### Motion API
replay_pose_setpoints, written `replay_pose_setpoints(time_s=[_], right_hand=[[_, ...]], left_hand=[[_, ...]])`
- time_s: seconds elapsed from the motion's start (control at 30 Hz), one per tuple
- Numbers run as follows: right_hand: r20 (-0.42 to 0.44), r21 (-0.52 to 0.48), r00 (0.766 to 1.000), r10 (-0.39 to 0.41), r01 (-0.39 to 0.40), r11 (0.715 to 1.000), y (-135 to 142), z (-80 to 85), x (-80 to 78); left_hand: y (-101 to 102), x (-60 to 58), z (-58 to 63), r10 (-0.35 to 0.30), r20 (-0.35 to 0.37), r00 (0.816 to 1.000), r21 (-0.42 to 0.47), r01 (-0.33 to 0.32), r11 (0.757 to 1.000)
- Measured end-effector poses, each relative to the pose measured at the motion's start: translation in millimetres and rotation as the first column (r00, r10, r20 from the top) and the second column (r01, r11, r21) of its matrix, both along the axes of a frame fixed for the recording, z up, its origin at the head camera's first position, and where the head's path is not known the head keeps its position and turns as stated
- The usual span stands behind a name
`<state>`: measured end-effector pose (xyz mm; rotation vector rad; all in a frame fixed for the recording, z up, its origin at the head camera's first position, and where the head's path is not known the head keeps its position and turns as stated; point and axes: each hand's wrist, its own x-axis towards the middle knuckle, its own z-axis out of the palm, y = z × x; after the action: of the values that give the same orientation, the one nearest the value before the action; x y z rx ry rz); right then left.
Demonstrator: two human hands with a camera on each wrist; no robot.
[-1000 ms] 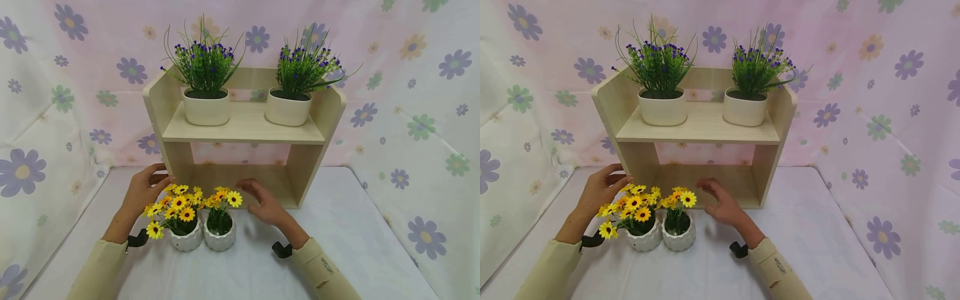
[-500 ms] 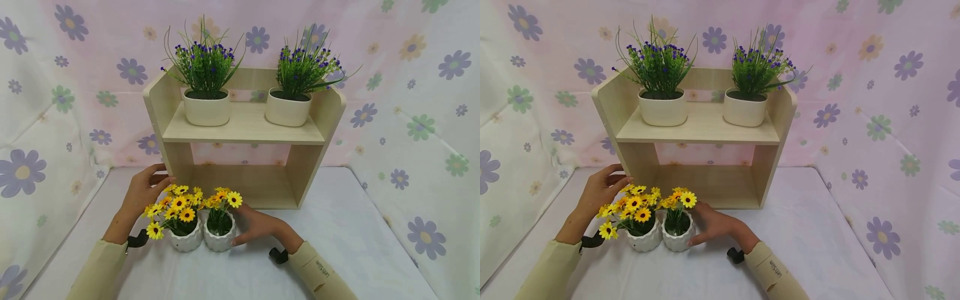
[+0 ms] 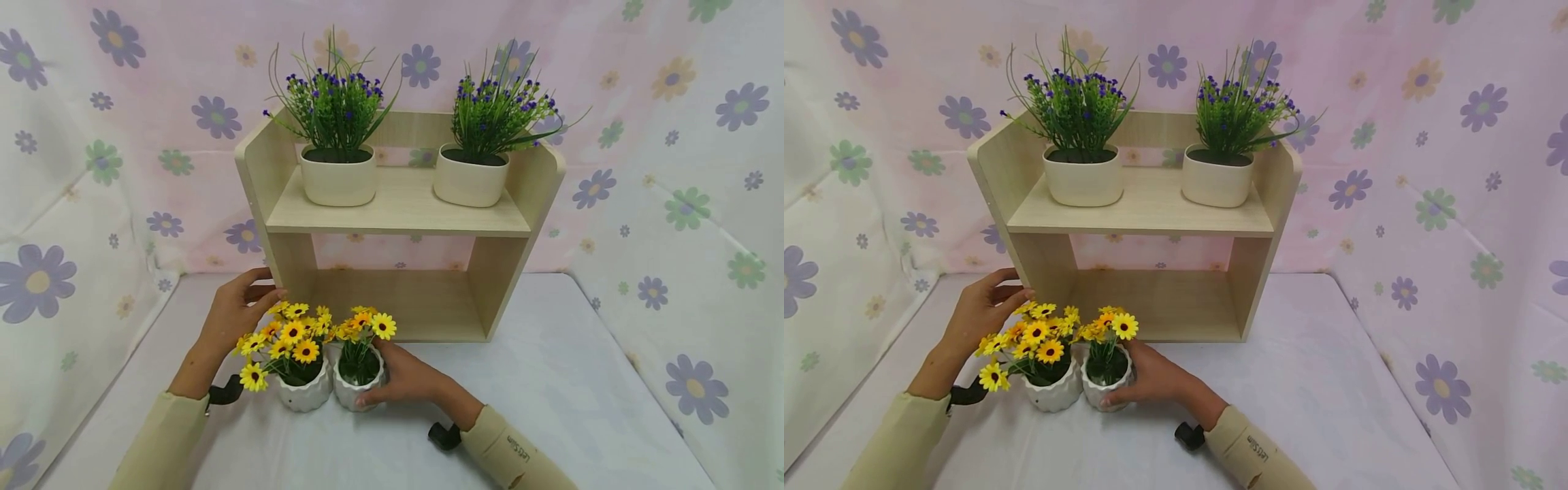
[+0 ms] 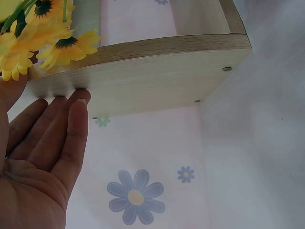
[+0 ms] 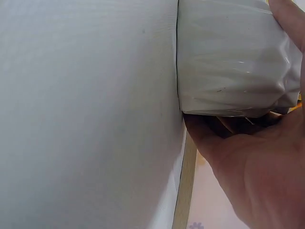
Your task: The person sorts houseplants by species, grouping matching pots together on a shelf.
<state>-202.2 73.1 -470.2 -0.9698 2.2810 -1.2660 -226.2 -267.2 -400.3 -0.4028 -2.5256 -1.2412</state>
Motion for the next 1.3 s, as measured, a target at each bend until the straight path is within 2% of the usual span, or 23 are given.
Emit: replay_pose_setpoints(time_s=[0.57,0.77,1.0,1.3], right_hand=[[-0.010,-0.001,0.996,-0.085,0.085,0.996,0.6,-0.4,1.0],[0.027,0.000,0.992,-0.127,0.127,0.992,4.1,-2.8,2.6],[0.055,-0.042,0.992,-0.115,0.118,0.992,5.9,-1.8,2.6],[0.041,-0.081,0.994,-0.100,0.103,0.991,8.3,-1.3,-1.7]], left_hand=[[-0.1,-2.3,-2.0,0.014,0.008,1.000,-0.004,-0.014,1.000],[-0.4,-2.6,-4.6,0.016,0.007,1.000,-0.013,-0.016,1.000],[-0.3,-2.5,-3.2,0.012,0.006,1.000,-0.012,-0.012,1.000],[0.0,-0.6,-0.4,0.004,0.008,1.000,0.003,-0.004,1.000]])
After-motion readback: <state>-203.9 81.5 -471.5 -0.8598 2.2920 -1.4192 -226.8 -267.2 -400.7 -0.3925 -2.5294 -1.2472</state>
